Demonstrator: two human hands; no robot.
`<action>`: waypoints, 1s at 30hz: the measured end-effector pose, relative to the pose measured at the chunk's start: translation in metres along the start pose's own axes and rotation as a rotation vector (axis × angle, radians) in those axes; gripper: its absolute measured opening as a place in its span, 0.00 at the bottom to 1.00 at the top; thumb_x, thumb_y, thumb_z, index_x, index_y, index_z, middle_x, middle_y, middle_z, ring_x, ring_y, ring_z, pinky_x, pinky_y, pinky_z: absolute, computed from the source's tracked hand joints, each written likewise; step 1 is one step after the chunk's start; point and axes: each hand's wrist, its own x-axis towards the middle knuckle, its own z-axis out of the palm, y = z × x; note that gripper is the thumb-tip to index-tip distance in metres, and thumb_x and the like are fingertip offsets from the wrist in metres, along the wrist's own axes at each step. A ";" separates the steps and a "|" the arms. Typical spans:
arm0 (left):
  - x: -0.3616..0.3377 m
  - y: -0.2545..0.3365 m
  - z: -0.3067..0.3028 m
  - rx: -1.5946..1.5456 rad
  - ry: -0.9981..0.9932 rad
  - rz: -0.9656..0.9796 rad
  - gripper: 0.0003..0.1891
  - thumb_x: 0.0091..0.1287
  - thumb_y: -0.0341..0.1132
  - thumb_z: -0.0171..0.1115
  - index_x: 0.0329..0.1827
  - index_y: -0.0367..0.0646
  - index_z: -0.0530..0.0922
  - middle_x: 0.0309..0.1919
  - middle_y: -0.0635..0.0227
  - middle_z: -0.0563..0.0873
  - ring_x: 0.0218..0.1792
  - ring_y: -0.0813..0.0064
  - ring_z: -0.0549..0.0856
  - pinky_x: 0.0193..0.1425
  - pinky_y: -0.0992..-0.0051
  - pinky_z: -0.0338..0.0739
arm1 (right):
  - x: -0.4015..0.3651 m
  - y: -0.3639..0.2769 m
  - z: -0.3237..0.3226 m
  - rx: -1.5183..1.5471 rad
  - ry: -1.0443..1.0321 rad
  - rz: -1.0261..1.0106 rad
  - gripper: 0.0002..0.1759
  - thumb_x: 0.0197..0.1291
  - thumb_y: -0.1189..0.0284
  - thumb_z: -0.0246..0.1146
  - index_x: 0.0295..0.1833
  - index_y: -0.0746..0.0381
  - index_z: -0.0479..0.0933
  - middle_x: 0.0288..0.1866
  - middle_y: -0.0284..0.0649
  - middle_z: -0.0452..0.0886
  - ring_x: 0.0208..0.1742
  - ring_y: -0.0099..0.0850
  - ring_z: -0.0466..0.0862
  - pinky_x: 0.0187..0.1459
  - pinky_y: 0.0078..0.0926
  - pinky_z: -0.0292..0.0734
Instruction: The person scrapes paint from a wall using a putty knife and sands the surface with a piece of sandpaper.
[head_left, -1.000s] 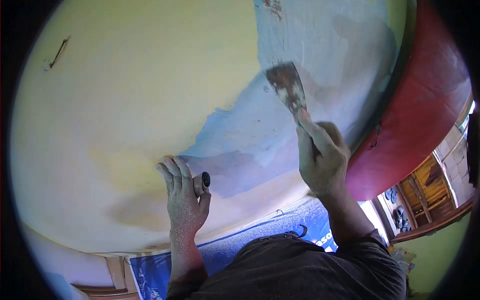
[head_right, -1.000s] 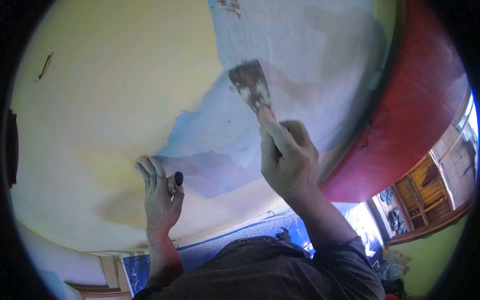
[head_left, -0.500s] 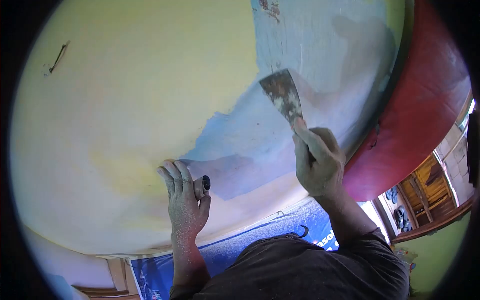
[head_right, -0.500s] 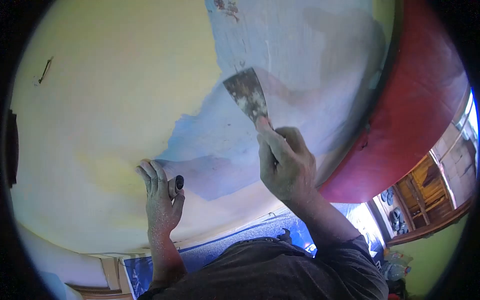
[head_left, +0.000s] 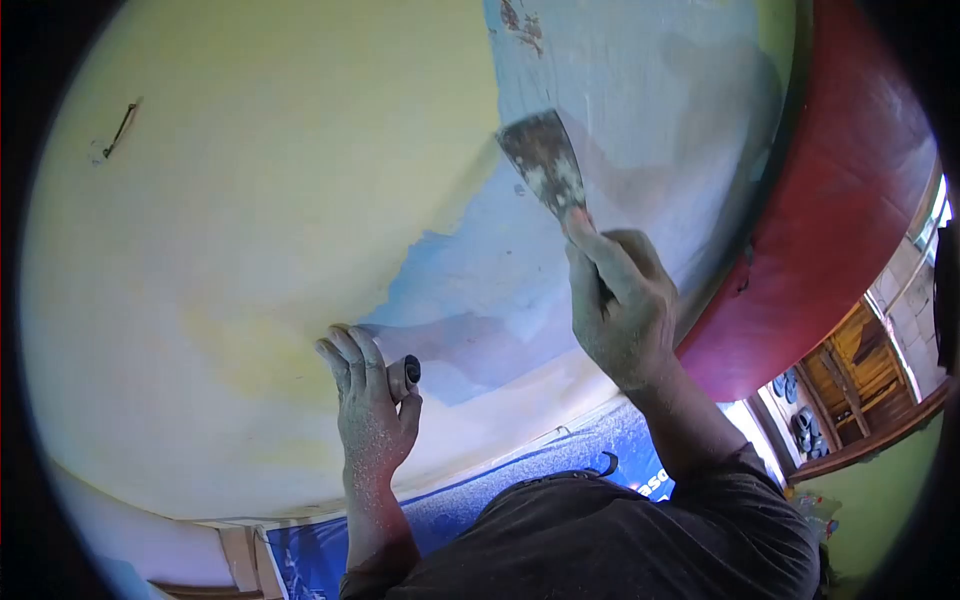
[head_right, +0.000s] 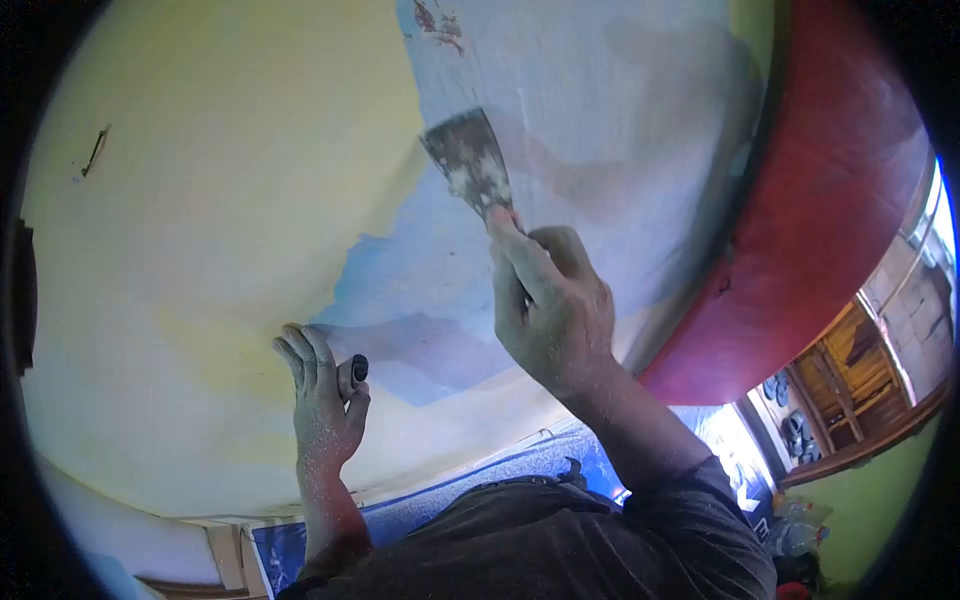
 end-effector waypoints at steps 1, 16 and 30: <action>-0.001 -0.001 0.000 -0.008 -0.014 0.005 0.55 0.73 0.30 0.71 0.99 0.30 0.47 0.96 0.24 0.48 0.95 0.15 0.41 0.97 0.34 0.52 | -0.003 0.000 -0.001 0.005 -0.005 0.013 0.22 0.78 0.74 0.74 0.74 0.54 0.89 0.45 0.42 0.88 0.39 0.40 0.93 0.37 0.41 0.88; -0.001 -0.009 0.004 -0.011 0.008 0.056 0.55 0.71 0.30 0.72 0.98 0.29 0.50 0.95 0.22 0.50 0.94 0.13 0.45 0.96 0.33 0.54 | -0.015 0.002 0.012 0.033 0.017 0.012 0.23 0.79 0.74 0.74 0.76 0.54 0.88 0.45 0.43 0.88 0.39 0.42 0.93 0.37 0.43 0.88; -0.003 -0.011 0.005 -0.032 -0.012 0.047 0.56 0.74 0.30 0.71 1.00 0.34 0.46 0.97 0.27 0.45 0.96 0.21 0.40 0.97 0.36 0.54 | -0.025 -0.002 0.011 0.022 -0.022 0.033 0.23 0.81 0.73 0.72 0.77 0.55 0.87 0.46 0.45 0.86 0.40 0.42 0.92 0.37 0.45 0.89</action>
